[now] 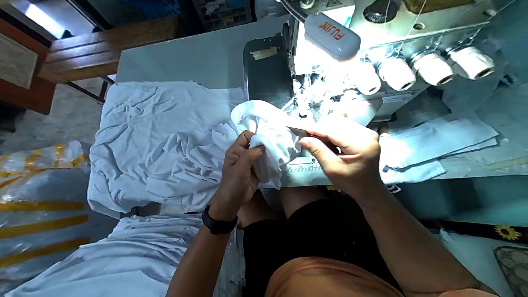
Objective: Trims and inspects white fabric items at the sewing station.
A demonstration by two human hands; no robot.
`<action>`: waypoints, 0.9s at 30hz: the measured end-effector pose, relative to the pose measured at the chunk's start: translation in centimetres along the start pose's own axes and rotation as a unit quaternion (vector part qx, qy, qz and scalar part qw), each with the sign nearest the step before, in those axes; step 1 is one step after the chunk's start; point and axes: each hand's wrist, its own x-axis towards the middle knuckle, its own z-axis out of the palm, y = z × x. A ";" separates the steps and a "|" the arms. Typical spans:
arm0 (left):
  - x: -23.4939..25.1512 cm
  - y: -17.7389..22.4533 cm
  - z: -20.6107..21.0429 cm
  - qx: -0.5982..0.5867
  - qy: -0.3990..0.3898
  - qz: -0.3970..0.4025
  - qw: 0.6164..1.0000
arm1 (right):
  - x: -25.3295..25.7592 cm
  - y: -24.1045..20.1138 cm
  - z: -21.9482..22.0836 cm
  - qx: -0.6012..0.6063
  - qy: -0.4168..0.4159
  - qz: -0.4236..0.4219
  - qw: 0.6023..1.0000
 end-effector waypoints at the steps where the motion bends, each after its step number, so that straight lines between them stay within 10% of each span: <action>1: 0.0 0.1 -0.2 0.005 0.001 0.000 1.000 | 0.2 -0.3 -0.8 0.016 0.003 0.028 0.999; 10: 0.2 5.2 -2.5 0.185 -0.144 -0.010 0.972 | 2.2 0.2 -0.5 0.075 -0.194 -0.115 0.971; 14: 1.6 7.7 -2.4 0.539 -0.220 -0.055 0.811 | -1.5 -2.1 1.9 0.137 -0.294 -0.134 0.936; 18: 1.1 6.9 -0.9 0.539 -0.382 -0.004 0.750 | -6.2 -3.3 4.2 0.096 -0.304 -0.113 0.941; 27: -2.8 6.3 -4.6 0.632 -0.142 -0.048 0.761 | -8.4 -3.0 3.6 0.109 -0.285 -0.092 0.948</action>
